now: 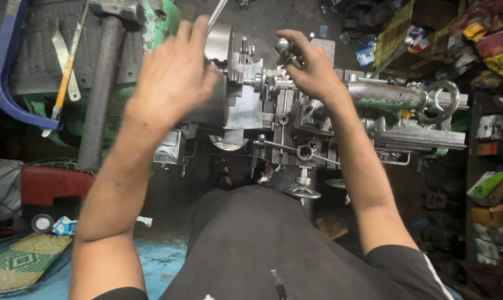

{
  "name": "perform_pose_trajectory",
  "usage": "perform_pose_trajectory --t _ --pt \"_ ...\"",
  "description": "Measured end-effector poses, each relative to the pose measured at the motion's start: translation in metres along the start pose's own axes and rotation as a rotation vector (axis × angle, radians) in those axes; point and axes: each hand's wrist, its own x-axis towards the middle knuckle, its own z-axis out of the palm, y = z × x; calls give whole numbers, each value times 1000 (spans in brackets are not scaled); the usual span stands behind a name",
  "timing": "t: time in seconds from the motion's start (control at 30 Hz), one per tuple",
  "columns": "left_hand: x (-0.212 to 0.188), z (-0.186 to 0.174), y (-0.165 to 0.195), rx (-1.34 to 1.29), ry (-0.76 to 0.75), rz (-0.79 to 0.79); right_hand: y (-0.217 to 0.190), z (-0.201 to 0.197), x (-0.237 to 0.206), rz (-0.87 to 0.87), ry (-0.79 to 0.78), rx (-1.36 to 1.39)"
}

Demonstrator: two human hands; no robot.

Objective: The person uses a wrench to tighten bolts on the chuck of a metal lathe. They repeatedly rotate the chuck by hand to check its movement and continue adjusting the bolts.

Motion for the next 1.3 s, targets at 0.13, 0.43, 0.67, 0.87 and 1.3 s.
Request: perform_pose_trajectory --t 0.13,0.43,0.67,0.87,1.3 --pt "1 19 22 -29 184 -182 0 2 -1 28 26 -97" --pt "-11 15 -4 -19 296 153 -4 4 -6 16 91 -240" --pt "-100 42 19 -315 340 35 2 6 -9 154 38 -280" --pt "-187 77 46 -658 61 -43 9 9 -7 -100 -152 -190" --pt "-95 -3 22 -775 181 -345 -64 23 -36 145 -307 -482"
